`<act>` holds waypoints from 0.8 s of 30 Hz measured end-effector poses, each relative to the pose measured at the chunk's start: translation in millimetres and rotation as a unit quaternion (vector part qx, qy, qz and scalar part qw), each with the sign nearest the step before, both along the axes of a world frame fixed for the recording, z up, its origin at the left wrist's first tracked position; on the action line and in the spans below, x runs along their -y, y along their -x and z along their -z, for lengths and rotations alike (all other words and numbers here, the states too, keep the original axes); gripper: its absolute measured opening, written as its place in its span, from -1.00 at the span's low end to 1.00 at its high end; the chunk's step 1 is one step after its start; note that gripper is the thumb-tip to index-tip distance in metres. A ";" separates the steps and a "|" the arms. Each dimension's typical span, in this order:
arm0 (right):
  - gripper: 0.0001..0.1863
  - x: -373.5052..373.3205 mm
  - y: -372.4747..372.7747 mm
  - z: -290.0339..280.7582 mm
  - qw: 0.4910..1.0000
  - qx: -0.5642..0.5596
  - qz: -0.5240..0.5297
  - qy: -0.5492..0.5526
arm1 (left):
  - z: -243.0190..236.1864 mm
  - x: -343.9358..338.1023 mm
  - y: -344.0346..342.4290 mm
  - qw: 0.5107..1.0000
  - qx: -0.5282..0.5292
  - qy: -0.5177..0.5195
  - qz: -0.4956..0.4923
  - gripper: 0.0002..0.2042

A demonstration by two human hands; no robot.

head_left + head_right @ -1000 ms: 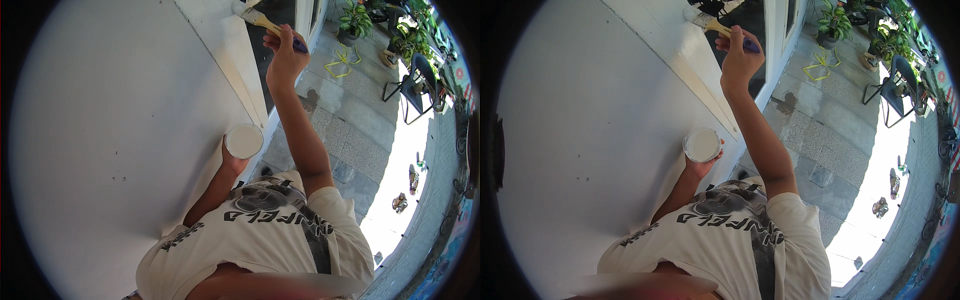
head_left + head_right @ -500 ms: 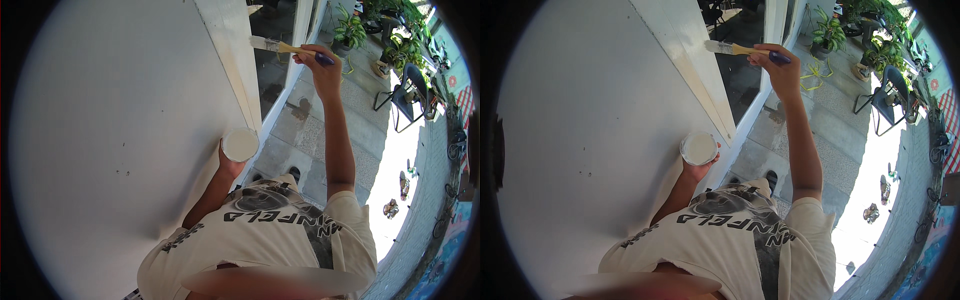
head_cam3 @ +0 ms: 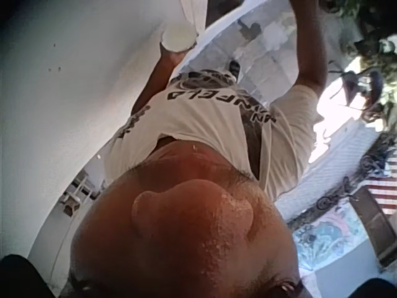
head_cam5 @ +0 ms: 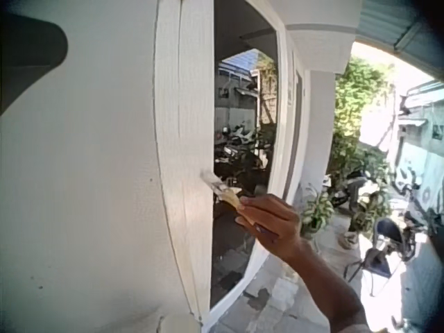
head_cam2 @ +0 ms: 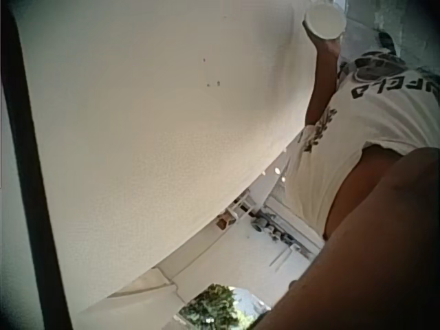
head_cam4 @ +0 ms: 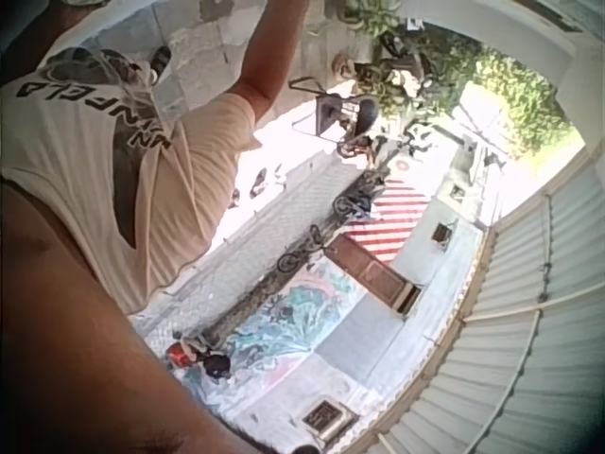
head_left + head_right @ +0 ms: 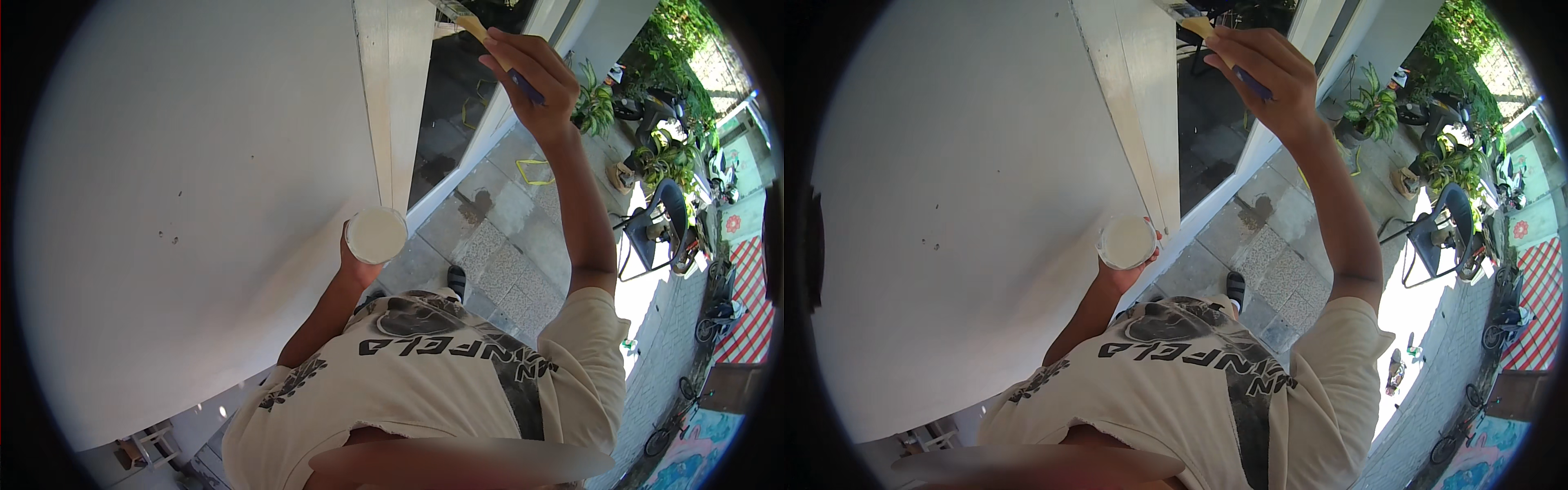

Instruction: The person paints a white door frame using a small paint brush dipped into a cup of paint.

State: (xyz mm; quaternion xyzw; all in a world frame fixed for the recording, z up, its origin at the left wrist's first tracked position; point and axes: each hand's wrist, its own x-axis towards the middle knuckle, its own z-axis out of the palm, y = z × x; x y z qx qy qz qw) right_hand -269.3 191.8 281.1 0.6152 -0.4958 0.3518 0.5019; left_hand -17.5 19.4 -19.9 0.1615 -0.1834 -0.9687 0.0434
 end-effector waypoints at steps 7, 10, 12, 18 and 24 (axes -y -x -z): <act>-0.69 -17.6 16.6 43.3 0.953 0.063 -0.114 -0.272 | -14.6 -50.4 16.1 0.987 0.003 -0.040 -0.155 -0.40; -0.69 -5.4 46.1 12.4 0.933 0.065 -0.152 -0.320 | -24.7 -70.9 18.8 0.981 -0.033 -0.019 -0.190 -0.41; -0.73 0.9 60.4 -22.3 0.955 0.013 -0.184 -0.234 | -27.5 -83.2 22.4 0.976 -0.067 -0.013 -0.205 -0.46; -0.65 3.5 75.1 -44.7 0.969 -0.132 -0.199 -0.067 | -31.4 -111.1 24.2 0.962 -0.043 -0.039 -0.268 -0.46; -0.67 -12.9 54.6 47.3 0.962 -0.079 -0.192 -0.177 | -45.5 -109.1 10.2 0.955 -0.080 -0.014 -0.284 -0.40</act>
